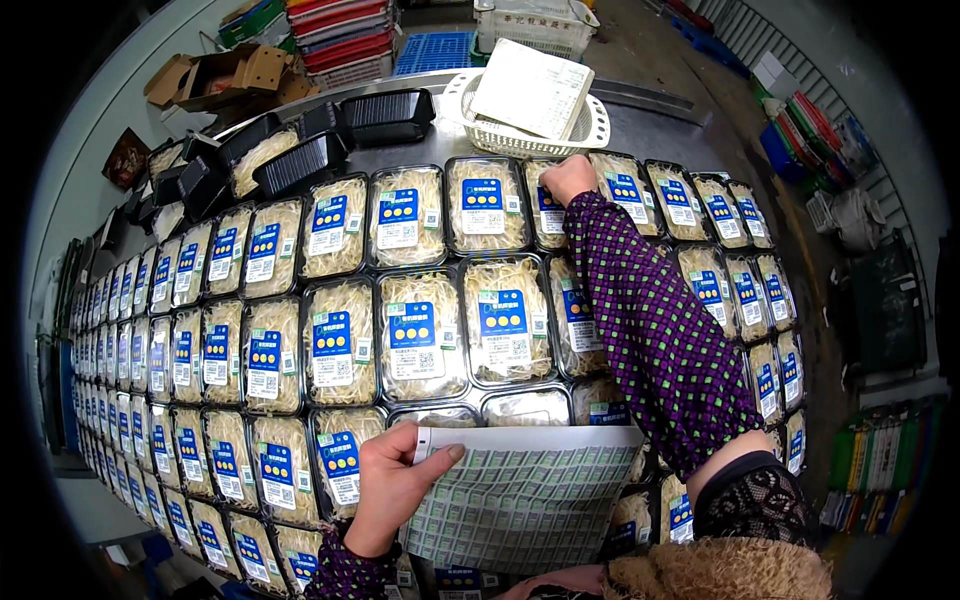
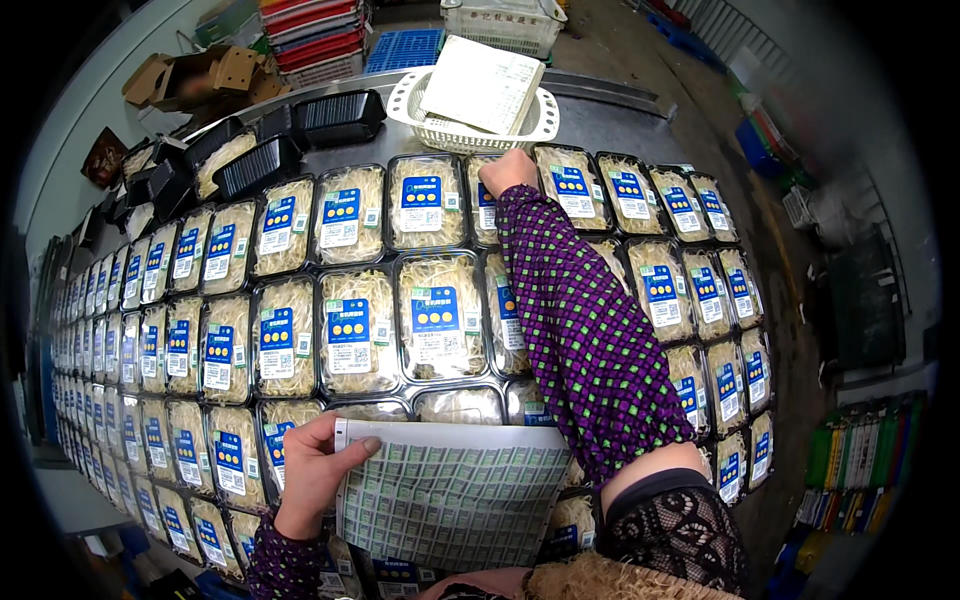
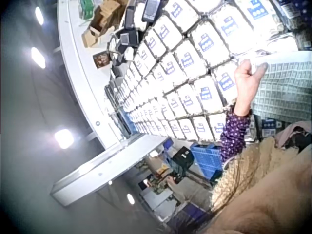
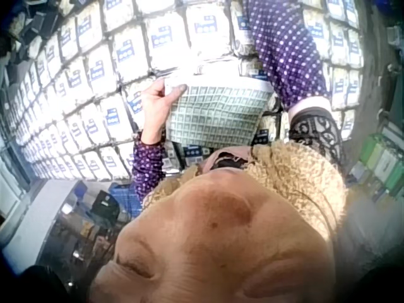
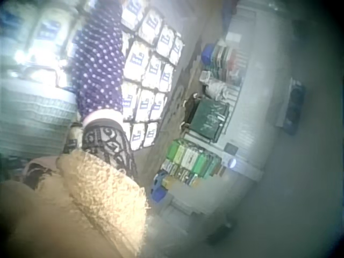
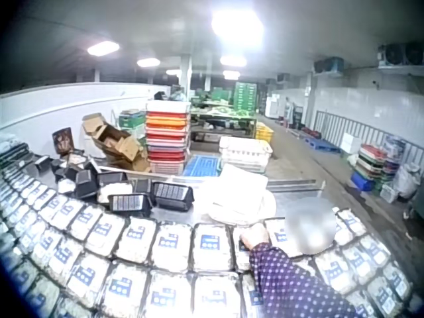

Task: The person peels small white stickers from a large sheet and applies them one at a time to the lids of clear plastic food containers filled with sprouts.

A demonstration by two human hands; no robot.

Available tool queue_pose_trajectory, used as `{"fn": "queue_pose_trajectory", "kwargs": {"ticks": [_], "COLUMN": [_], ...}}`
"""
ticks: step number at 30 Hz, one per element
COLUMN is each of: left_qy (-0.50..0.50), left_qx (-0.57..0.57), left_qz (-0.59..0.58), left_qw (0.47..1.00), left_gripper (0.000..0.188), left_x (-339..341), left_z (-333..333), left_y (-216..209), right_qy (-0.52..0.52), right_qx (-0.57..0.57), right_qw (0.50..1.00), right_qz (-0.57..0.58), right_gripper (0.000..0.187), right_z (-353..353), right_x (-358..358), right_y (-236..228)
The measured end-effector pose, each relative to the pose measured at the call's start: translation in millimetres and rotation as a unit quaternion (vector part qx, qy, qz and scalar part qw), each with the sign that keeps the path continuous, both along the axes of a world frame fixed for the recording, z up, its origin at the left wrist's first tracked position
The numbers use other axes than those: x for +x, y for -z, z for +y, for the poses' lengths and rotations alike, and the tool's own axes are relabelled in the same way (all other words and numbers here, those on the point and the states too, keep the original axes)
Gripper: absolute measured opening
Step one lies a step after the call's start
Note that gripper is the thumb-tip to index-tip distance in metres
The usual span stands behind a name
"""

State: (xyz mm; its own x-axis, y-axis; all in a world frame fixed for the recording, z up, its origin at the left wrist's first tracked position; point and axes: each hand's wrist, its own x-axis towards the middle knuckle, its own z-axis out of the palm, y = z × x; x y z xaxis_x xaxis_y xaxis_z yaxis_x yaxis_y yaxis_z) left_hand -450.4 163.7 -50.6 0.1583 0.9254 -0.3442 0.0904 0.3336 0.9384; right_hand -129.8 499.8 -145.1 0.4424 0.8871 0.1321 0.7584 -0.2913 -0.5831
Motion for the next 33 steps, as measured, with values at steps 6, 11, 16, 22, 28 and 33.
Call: {"fn": "queue_pose_trajectory", "kwargs": {"ticks": [6, 11, 16, 22, 28, 33], "left_qy": [-0.014, -0.019, -0.075, -0.159, -0.29, -0.295], "left_qx": [0.008, 0.011, 0.021, 0.073, 0.138, 0.14], "left_qz": [0.007, 0.002, -0.007, 0.0, -0.048, -0.057], "left_qw": [1.0, 1.0, 0.997, 0.985, 0.946, 0.943], "left_gripper": [0.013, 0.013, 0.01, 0.01, 0.01, 0.012], "left_x": [-6.5, -9.9, -20.0, -34.3, -68.8, -73.1], "left_z": [-4.0, -6.7, -9.9, -1.1, -10.7, -15.3], "left_y": [-1.2, -4.6, -9.2, -20.7, -18.9, -19.8], "right_qy": [0.0, 0.032, 0.041, -0.268, -0.459, -0.412], "right_qx": [-0.058, -0.115, -0.087, -0.118, -0.069, -0.137], "right_qw": [0.998, 0.981, 0.988, 0.925, 0.866, 0.842], "right_qz": [-0.013, 0.155, 0.122, 0.242, 0.184, 0.319], "right_gripper": [0.03, 0.027, 0.023, 0.025, 0.062, 0.047], "right_z": [-9.7, 3.6, 3.2, -100.5, -239.5, -273.9], "right_x": [-8.8, 16.9, 15.6, -21.8, -53.0, -47.9], "right_y": [-14.1, -0.9, -4.8, -83.4, -115.9, -122.5]}}
